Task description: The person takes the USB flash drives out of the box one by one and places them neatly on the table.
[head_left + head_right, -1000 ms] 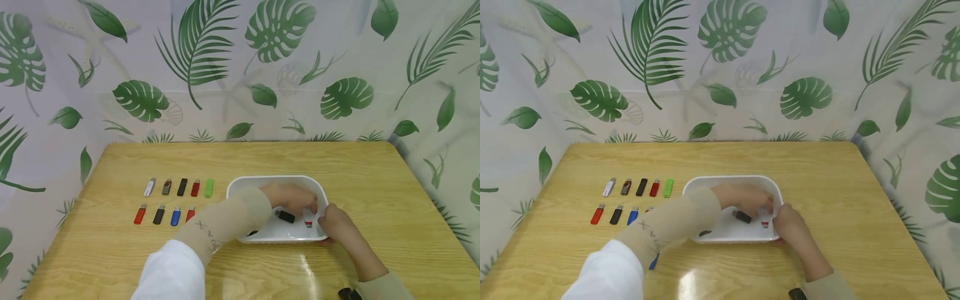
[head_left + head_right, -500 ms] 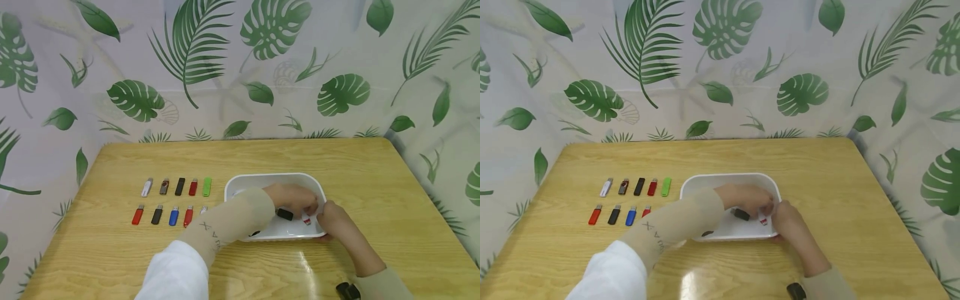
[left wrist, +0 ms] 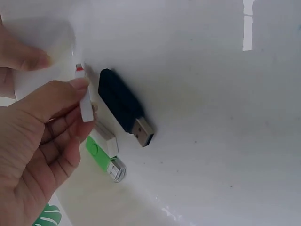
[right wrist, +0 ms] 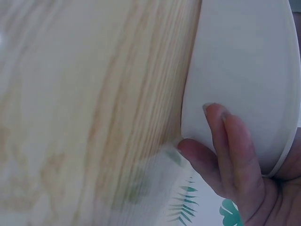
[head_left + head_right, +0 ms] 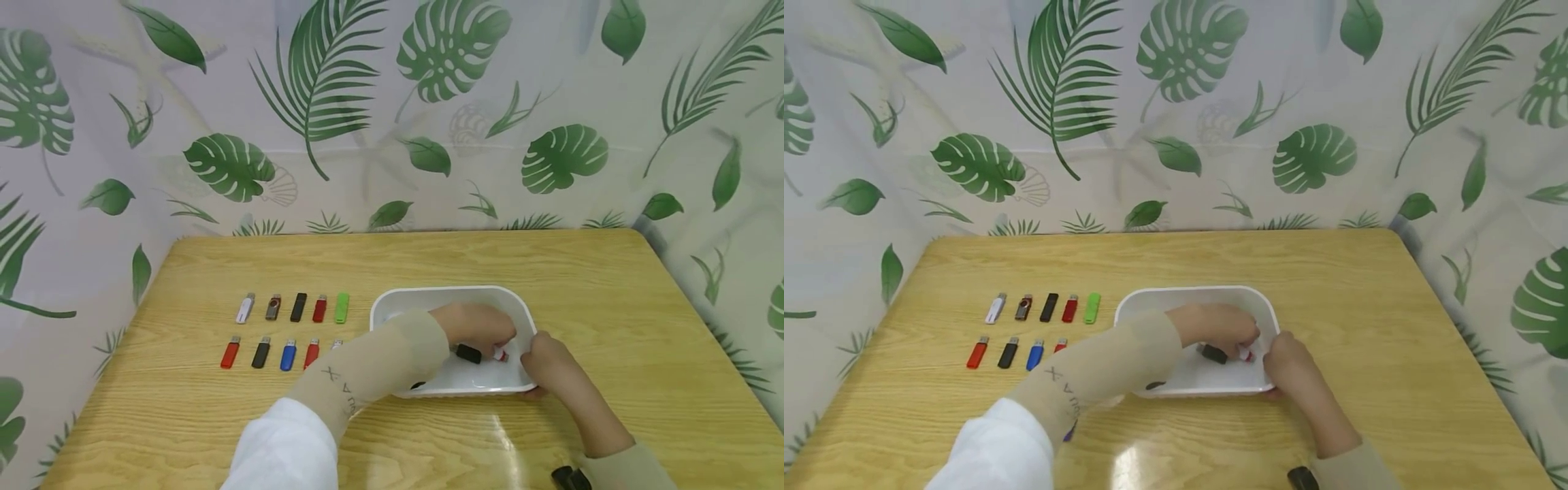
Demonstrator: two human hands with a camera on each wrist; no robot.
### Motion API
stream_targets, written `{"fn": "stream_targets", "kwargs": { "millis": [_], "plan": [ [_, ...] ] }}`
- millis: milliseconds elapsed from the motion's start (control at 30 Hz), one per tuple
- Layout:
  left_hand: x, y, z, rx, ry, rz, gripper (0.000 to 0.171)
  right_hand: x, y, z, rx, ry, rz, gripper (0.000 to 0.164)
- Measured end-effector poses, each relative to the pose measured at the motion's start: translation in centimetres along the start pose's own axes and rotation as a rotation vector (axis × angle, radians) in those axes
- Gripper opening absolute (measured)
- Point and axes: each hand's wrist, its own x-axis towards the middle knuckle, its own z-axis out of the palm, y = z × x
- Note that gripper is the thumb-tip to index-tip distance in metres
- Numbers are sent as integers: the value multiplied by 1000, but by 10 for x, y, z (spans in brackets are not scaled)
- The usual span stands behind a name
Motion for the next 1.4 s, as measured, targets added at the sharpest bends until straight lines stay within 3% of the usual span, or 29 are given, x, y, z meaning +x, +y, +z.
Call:
{"fn": "stream_targets", "kwargs": {
  "millis": [200, 667, 900, 1167, 1267, 1400],
  "plan": [
    [-12, 3, -6, 59, 9, -68, 17, -1, -1, 1, 22, -14, 30, 26],
    [-63, -5, -20, -219, 20, -255, 5, 0, -4, 6, 31, -34, 38, 28],
    [-98, -2, -24, -218, 79, -286, 9, -2, -8, 4, -18, -21, 36, 26],
    [-133, -2, -15, -209, 147, -297, 11, -4, -7, -1, -149, 65, -26, 32],
    [-141, -2, -13, -221, 173, -302, 13, -5, -4, -3, -132, 57, -29, 35],
    [-151, -1, -13, -242, 201, -326, 15, -5, 0, -5, -18, 3, -12, 36]
  ]
}}
